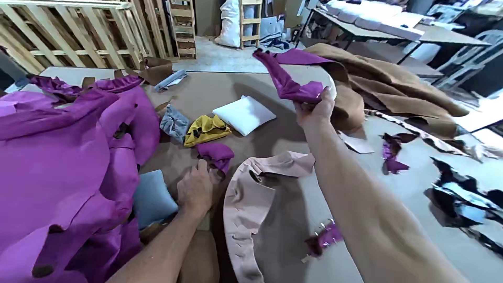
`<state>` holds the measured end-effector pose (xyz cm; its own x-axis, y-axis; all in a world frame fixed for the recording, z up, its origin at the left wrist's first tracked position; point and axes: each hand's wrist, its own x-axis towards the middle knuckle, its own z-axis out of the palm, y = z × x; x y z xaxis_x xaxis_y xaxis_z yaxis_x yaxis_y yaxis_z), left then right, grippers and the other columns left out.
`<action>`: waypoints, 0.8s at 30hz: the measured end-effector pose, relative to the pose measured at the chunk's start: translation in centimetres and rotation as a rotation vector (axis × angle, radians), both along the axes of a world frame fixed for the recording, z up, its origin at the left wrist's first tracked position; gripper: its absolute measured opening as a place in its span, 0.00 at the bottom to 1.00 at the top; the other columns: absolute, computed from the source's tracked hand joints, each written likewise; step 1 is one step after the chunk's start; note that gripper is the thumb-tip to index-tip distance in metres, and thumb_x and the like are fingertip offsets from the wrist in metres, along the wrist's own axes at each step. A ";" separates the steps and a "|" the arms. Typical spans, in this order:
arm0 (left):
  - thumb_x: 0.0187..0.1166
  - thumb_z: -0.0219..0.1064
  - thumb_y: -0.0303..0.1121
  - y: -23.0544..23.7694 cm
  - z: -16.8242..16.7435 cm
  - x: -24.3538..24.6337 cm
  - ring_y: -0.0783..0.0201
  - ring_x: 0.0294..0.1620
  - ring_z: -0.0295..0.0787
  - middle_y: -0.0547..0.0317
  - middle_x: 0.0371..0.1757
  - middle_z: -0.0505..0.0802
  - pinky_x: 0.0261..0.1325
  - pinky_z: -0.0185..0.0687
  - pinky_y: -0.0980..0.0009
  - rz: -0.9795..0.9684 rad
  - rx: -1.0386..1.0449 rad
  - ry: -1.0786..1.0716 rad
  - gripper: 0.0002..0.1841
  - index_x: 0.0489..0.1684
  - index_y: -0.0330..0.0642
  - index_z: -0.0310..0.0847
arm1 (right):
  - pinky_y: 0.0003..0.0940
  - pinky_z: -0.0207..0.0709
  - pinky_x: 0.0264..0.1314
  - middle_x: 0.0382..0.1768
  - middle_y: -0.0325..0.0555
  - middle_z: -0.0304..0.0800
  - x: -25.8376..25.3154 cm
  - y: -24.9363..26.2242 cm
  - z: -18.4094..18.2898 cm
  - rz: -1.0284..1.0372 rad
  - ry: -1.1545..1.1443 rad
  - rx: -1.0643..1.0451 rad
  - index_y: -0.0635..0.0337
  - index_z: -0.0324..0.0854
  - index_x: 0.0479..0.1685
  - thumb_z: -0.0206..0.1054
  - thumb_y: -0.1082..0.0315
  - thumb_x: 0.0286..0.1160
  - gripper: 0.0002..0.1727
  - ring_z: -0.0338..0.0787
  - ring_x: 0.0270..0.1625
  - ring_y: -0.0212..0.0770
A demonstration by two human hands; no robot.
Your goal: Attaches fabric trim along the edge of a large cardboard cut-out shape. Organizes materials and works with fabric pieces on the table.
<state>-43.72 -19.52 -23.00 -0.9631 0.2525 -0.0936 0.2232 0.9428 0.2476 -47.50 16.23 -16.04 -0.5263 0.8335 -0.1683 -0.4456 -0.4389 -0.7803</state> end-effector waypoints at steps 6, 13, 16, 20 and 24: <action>0.86 0.56 0.43 0.0 -0.1 -0.5 0.43 0.41 0.93 0.47 0.43 0.94 0.39 0.84 0.43 0.027 0.067 0.059 0.15 0.58 0.46 0.81 | 0.63 0.78 0.70 0.70 0.59 0.83 -6.5 -14.4 -0.1 0.678 -0.696 1.287 0.56 0.78 0.76 0.77 0.57 0.67 0.34 0.84 0.71 0.58; 0.83 0.59 0.43 -0.7 0.5 -0.7 0.46 0.43 0.94 0.52 0.45 0.94 0.41 0.85 0.46 -0.021 0.123 -0.005 0.13 0.55 0.49 0.83 | 0.88 0.44 0.79 0.94 0.67 0.36 -9.3 -24.8 -2.9 1.018 -1.292 1.713 0.41 0.39 0.98 0.78 0.20 0.39 0.78 0.36 0.94 0.74; 0.81 0.63 0.40 -0.9 0.1 -0.5 0.44 0.41 0.94 0.49 0.45 0.94 0.38 0.85 0.45 -0.027 0.172 0.053 0.13 0.54 0.45 0.84 | 0.70 0.66 0.80 0.86 0.71 0.62 -8.7 -21.4 -0.5 1.181 -0.881 1.565 0.56 0.51 0.95 0.82 0.41 0.61 0.61 0.66 0.86 0.69; 0.81 0.60 0.41 -0.7 0.1 -0.6 0.45 0.44 0.94 0.50 0.47 0.94 0.42 0.84 0.45 0.002 0.190 -0.001 0.13 0.56 0.47 0.83 | 0.79 0.63 0.76 0.83 0.68 0.68 -9.4 -12.3 -0.1 0.724 -1.072 1.552 0.56 0.65 0.88 0.81 0.34 0.54 0.59 0.67 0.84 0.72; 0.82 0.59 0.41 -0.5 -0.3 -0.6 0.49 0.38 0.93 0.54 0.40 0.94 0.35 0.82 0.50 0.002 0.191 0.063 0.11 0.49 0.48 0.83 | 0.88 0.51 0.75 0.95 0.68 0.27 -9.6 -10.0 -2.3 0.802 -1.450 1.597 0.45 0.34 0.99 0.85 0.27 0.36 0.83 0.40 0.91 0.81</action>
<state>-44.34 -20.06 -23.28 -0.9661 0.2577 0.0166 0.2419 0.8806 0.4076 -57.12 6.21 -18.30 -0.8842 0.3910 -0.2555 0.4248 0.9006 -0.0920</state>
